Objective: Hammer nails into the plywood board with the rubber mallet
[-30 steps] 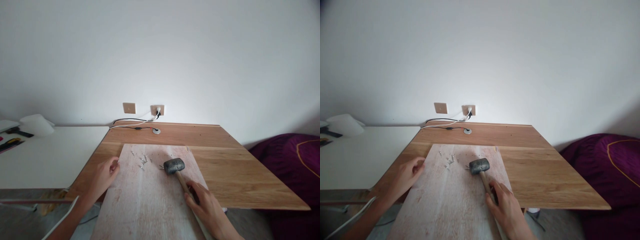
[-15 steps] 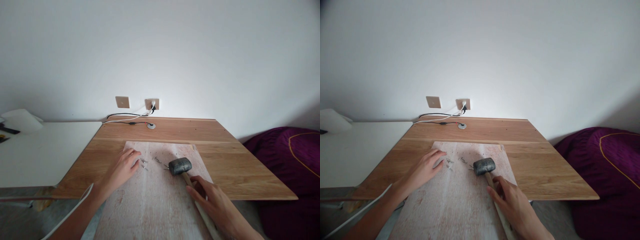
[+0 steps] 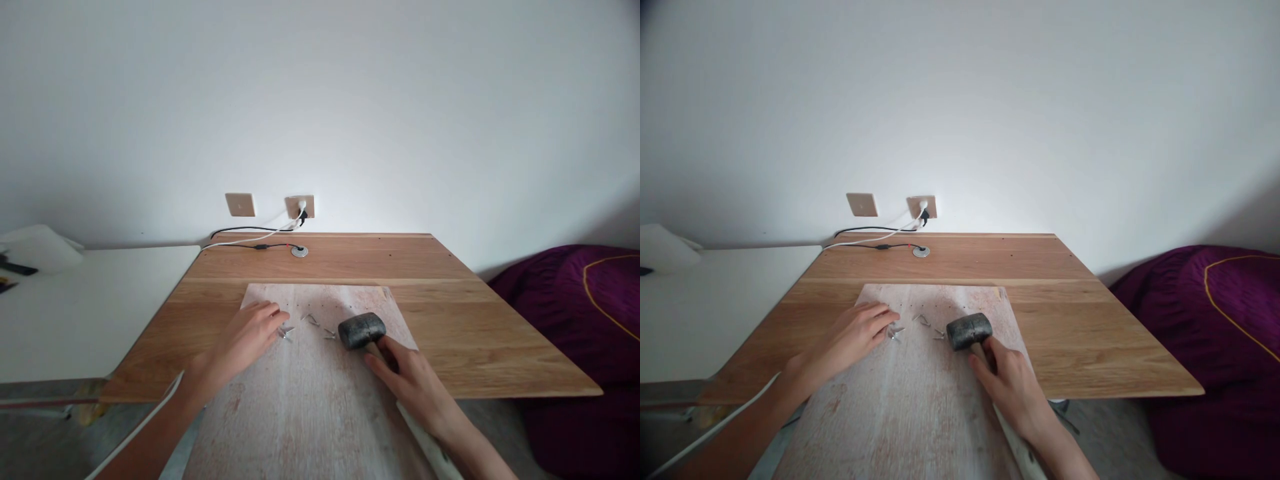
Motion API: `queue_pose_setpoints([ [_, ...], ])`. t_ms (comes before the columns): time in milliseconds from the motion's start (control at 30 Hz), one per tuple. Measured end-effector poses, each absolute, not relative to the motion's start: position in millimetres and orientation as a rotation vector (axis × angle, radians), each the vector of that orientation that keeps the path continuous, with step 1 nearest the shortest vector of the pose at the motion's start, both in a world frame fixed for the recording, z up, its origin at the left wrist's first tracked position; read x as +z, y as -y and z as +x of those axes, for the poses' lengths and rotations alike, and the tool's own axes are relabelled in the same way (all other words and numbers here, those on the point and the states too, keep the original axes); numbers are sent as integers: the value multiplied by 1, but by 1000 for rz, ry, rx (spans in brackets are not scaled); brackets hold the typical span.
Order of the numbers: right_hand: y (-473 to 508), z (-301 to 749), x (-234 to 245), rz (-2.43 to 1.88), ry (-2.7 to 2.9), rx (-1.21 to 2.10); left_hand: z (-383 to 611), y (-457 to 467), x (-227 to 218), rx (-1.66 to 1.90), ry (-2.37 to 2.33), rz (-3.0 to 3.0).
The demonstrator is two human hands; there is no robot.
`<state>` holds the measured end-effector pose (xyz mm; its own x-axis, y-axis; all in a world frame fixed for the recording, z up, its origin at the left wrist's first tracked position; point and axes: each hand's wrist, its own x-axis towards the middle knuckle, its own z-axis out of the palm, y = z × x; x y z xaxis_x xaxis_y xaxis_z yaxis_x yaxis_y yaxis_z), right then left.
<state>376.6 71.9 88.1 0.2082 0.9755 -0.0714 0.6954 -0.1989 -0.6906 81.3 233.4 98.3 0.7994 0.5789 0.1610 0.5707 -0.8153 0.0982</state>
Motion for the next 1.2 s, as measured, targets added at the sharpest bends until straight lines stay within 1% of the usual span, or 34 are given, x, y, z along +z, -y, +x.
queue_pose_setpoints([
  [167, -53, 386, 100, -1656, 1038, 1214, 88, -237, 102, 237, -980, 2897],
  [233, -44, 388, 105, -1623, 876, 1291, 93, -239, 104, 234, -999, 2858],
  [400, -30, 401, 110, -1576, 810, 1288, 106, -243, 106, 354, -977, 2748],
  [600, -29, 405, 109, -1606, 826, 1215, 129, -253, 103, 550, -813, 2574],
  [733, -36, 402, 102, -1636, 860, 1194, 167, -270, 108, 710, -682, 2277],
  [867, -41, 401, 94, -1653, 880, 1207, 226, -291, 109, 777, -518, 2051],
  [1033, -40, 397, 89, -1693, 901, 1142, 278, -300, 89, 758, -486, 2038],
  [1200, -40, 394, 87, -1708, 869, 1141, 273, -295, 77, 656, -352, 2172],
])
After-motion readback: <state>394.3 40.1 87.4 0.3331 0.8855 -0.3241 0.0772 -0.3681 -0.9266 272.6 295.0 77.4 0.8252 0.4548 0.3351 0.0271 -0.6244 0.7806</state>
